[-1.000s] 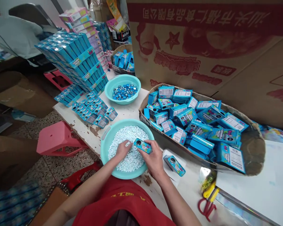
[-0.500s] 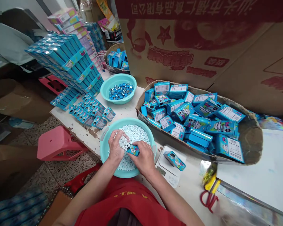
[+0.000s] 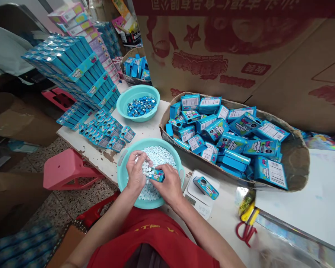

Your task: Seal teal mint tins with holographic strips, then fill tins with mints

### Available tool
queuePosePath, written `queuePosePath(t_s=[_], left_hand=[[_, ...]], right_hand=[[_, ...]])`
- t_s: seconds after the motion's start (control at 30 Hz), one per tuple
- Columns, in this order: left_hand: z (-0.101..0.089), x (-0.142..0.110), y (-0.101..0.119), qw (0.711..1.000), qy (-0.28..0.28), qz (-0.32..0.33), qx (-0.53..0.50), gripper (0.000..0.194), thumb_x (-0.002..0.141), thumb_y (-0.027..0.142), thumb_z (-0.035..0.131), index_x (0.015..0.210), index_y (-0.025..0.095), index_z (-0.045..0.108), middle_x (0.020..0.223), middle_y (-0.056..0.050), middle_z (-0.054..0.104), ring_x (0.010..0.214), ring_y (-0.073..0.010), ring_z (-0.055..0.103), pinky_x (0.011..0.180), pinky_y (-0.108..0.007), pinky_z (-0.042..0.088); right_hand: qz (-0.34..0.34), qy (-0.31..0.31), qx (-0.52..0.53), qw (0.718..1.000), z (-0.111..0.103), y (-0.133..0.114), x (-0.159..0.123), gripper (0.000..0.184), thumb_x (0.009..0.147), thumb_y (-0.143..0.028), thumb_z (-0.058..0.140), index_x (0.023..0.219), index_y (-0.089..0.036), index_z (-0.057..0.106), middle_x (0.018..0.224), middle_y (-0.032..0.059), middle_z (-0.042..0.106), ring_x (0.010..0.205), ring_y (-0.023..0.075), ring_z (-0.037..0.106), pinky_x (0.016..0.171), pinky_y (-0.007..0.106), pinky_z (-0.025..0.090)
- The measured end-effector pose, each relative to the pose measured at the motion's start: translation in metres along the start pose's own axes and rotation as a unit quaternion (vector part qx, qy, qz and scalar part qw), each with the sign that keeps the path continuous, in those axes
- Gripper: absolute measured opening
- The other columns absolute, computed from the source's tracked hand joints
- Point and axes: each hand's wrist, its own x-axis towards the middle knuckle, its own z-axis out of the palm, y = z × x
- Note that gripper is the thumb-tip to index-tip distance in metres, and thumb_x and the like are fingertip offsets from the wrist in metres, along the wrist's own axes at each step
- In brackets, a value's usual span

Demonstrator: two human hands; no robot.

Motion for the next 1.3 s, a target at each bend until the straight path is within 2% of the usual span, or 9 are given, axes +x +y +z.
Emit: queuePosePath(t_s=[0.33,0.67,0.8,0.93,1.03,1.17,1.3], left_hand=[[0.0,0.001,0.001,1.0,-0.001,0.0,0.012,0.028,0.072,0.04,0.068,0.069,0.017,0.052,0.059,0.004,0.054,0.051,-0.0091,0.053,0.054,-0.022,0.044],[0.001,-0.002,0.003,1.0,-0.012,0.013,0.022,0.03,0.076,0.043,0.064,0.068,0.017,0.052,0.058,0.004,0.053,0.051,-0.0093,0.053,0.051,-0.022,0.042],[0.002,-0.005,0.005,0.999,-0.022,0.003,0.037,0.031,0.076,0.045,0.064,0.068,0.017,0.053,0.059,0.003,0.054,0.052,-0.0089,0.053,0.052,-0.021,0.042],[0.002,-0.003,0.0,0.998,-0.027,0.025,0.043,0.033,0.076,0.046,0.063,0.065,0.017,0.053,0.056,0.003,0.053,0.052,-0.0094,0.053,0.053,-0.021,0.042],[-0.001,0.001,-0.004,0.999,-0.017,0.019,0.048,0.033,0.077,0.046,0.062,0.066,0.016,0.054,0.051,0.004,0.05,0.049,-0.009,0.051,0.052,-0.021,0.042],[-0.003,0.002,-0.006,0.998,-0.024,0.043,0.049,0.031,0.079,0.044,0.062,0.067,0.016,0.053,0.048,0.005,0.047,0.045,-0.0081,0.047,0.047,-0.02,0.038],[-0.002,-0.003,-0.005,0.996,-0.036,0.038,0.072,0.032,0.076,0.043,0.065,0.064,0.017,0.051,0.048,0.006,0.045,0.041,-0.0051,0.039,0.041,-0.018,0.032]], right_hand=[[-0.004,-0.001,-0.005,1.0,0.0,0.001,0.001,0.028,0.066,-0.022,0.073,0.09,-0.023,0.06,0.09,0.0027,0.066,0.089,0.0235,0.062,0.078,0.036,0.045],[-0.007,-0.019,-0.016,1.0,-0.001,-0.004,0.001,0.029,0.065,-0.019,0.072,0.091,-0.022,0.06,0.091,0.0031,0.067,0.09,0.0236,0.062,0.079,0.036,0.044],[-0.003,-0.015,-0.005,1.0,-0.003,-0.006,0.0,0.028,0.066,-0.019,0.072,0.09,-0.023,0.06,0.089,0.0025,0.067,0.09,0.0236,0.062,0.079,0.036,0.045],[-0.004,-0.001,0.009,1.0,-0.001,-0.004,0.001,0.027,0.067,-0.022,0.072,0.091,-0.023,0.06,0.091,0.0026,0.066,0.09,0.0229,0.061,0.079,0.035,0.045],[0.018,-0.01,0.01,1.0,0.002,0.001,0.003,0.026,0.066,-0.021,0.071,0.089,-0.022,0.059,0.091,0.0033,0.065,0.088,0.0228,0.061,0.077,0.035,0.045],[0.009,-0.015,0.009,1.0,0.005,0.001,0.003,0.029,0.066,-0.019,0.072,0.091,-0.022,0.059,0.091,0.0032,0.065,0.089,0.0228,0.06,0.079,0.036,0.044],[0.007,-0.017,0.003,1.0,0.013,-0.005,0.003,0.028,0.064,-0.014,0.072,0.089,-0.021,0.059,0.087,0.0031,0.064,0.087,0.0225,0.06,0.078,0.035,0.044]])
